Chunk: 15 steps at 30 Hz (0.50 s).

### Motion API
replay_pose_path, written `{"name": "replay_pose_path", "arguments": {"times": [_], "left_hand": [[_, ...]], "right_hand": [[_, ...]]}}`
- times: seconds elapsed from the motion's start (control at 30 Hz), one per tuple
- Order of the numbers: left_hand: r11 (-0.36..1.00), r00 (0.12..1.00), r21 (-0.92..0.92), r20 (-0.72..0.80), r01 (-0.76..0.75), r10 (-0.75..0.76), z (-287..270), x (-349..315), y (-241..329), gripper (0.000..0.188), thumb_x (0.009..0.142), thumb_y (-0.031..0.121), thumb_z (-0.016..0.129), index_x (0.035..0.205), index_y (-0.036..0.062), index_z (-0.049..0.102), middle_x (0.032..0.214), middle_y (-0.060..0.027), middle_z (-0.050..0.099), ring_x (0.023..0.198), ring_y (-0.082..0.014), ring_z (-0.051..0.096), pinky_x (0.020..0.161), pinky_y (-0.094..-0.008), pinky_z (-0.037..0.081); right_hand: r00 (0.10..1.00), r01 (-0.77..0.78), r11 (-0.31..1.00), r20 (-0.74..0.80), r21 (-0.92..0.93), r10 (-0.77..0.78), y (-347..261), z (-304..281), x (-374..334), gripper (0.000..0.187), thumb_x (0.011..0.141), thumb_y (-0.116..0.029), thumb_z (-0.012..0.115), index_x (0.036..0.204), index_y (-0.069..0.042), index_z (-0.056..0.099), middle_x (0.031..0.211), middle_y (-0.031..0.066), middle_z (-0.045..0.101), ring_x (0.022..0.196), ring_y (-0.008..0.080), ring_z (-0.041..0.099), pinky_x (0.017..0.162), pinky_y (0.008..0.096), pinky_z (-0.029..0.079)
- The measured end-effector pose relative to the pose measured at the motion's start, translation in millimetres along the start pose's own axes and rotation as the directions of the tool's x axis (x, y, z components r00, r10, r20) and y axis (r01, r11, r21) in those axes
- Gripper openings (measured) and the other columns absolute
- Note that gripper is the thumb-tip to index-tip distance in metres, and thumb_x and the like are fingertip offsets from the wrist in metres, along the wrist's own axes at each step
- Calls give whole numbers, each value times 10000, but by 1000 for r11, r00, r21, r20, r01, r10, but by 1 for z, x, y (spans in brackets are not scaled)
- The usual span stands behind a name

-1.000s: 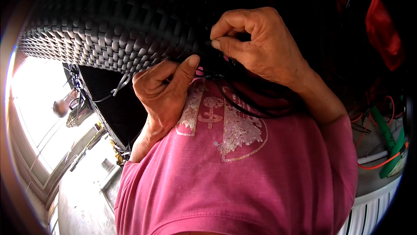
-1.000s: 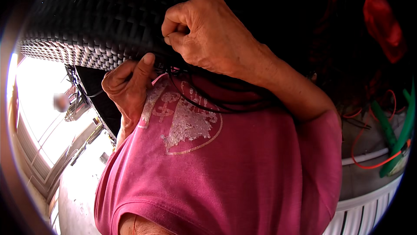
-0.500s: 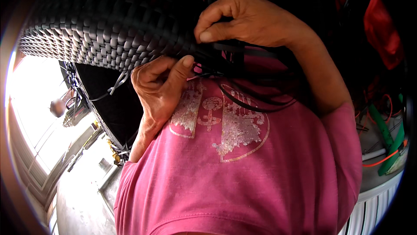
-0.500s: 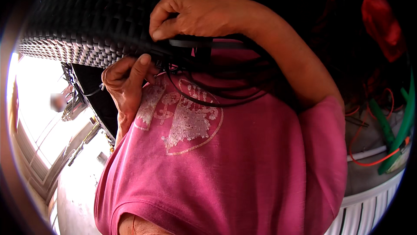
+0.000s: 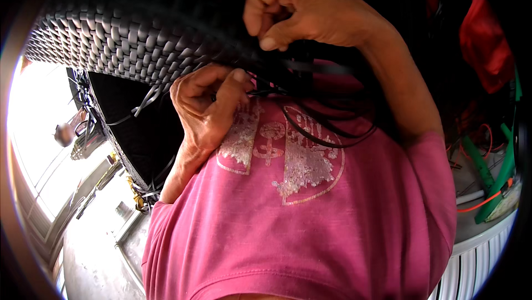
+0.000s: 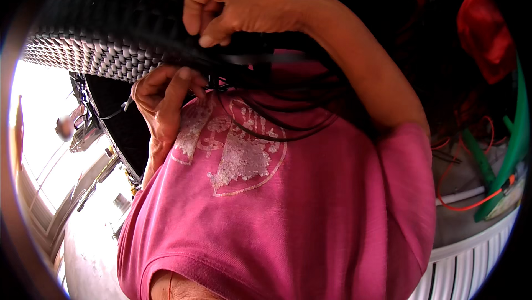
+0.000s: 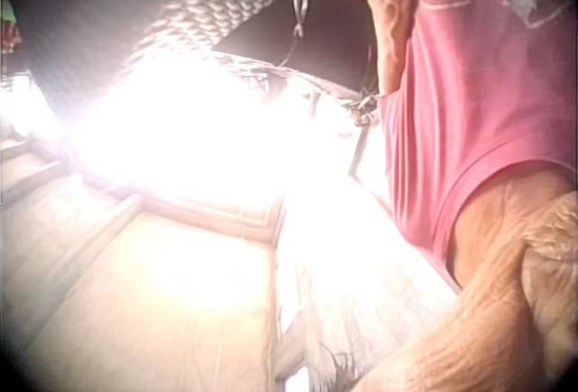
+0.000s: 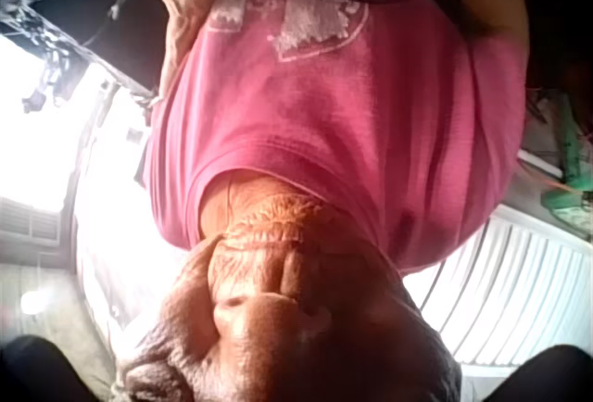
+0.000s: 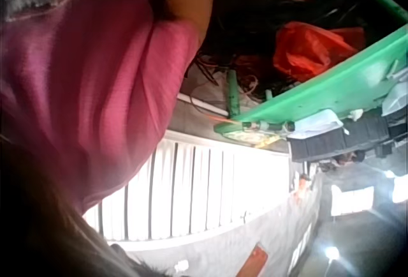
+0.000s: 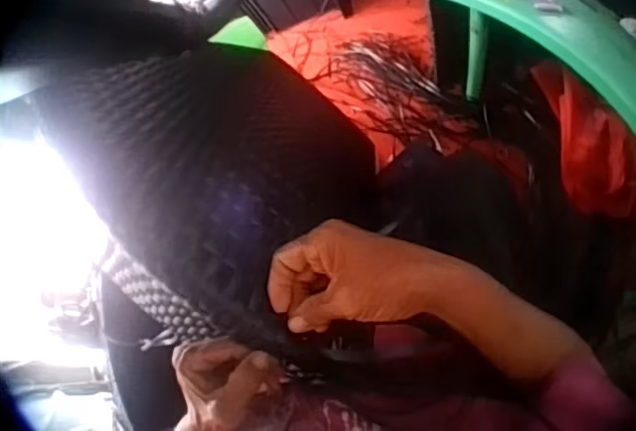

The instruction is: The person weaves a dark plastic rattan-like material through the frame of a chair by hand, pulling long strips through the structure and tucking the ends to secure them.

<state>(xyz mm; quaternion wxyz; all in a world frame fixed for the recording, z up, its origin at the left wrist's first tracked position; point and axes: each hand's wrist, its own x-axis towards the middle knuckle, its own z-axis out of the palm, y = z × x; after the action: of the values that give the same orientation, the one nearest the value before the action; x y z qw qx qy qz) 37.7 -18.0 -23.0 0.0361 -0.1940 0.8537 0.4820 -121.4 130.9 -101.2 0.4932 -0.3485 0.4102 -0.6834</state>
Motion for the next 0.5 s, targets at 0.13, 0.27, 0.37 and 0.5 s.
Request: {"name": "replay_pose_path", "arguments": {"times": [0.13, 0.27, 0.37, 0.5], "left_hand": [[999, 999, -13, -8, 31, -31, -1, -1, -1, 188, 859, 51, 623, 699, -32, 676, 588, -65, 641, 504, -76, 564, 485, -215, 413], [999, 999, -38, 0, 38, -38, -1, 0, 0, 188, 859, 50, 624, 702, -37, 680, 603, -73, 654, 506, -83, 573, 492, -214, 425], [999, 999, -41, 8, 34, -34, -1, 1, 0, 193, 862, 47, 622, 699, -38, 680, 610, -75, 657, 507, -86, 575, 494, -216, 431], [999, 999, -33, 7, 35, -35, -2, -1, 2, 199, 865, 42, 618, 694, -37, 679, 620, -77, 661, 516, -88, 579, 500, -220, 437]], "right_hand": [[997, -26, 999, -74, 31, 28, -3, -7, -17, 175, 816, 73, 673, 983, 28, 647, 861, 62, 674, 806, 103, 641, 732, 222, 511], [990, -33, 998, -134, 59, 41, 7, -8, -20, 171, 825, 66, 670, 991, 29, 649, 873, 58, 682, 809, 97, 642, 737, 217, 511], [985, -11, 996, -168, 85, 25, 9, -4, -22, 156, 827, 62, 669, 979, 29, 654, 878, 53, 683, 806, 90, 637, 732, 208, 506], [988, -26, 999, -151, -32, 21, 0, -2, -21, 127, 820, 55, 670, 944, 37, 662, 848, 50, 681, 766, 82, 624, 700, 203, 493]]}}
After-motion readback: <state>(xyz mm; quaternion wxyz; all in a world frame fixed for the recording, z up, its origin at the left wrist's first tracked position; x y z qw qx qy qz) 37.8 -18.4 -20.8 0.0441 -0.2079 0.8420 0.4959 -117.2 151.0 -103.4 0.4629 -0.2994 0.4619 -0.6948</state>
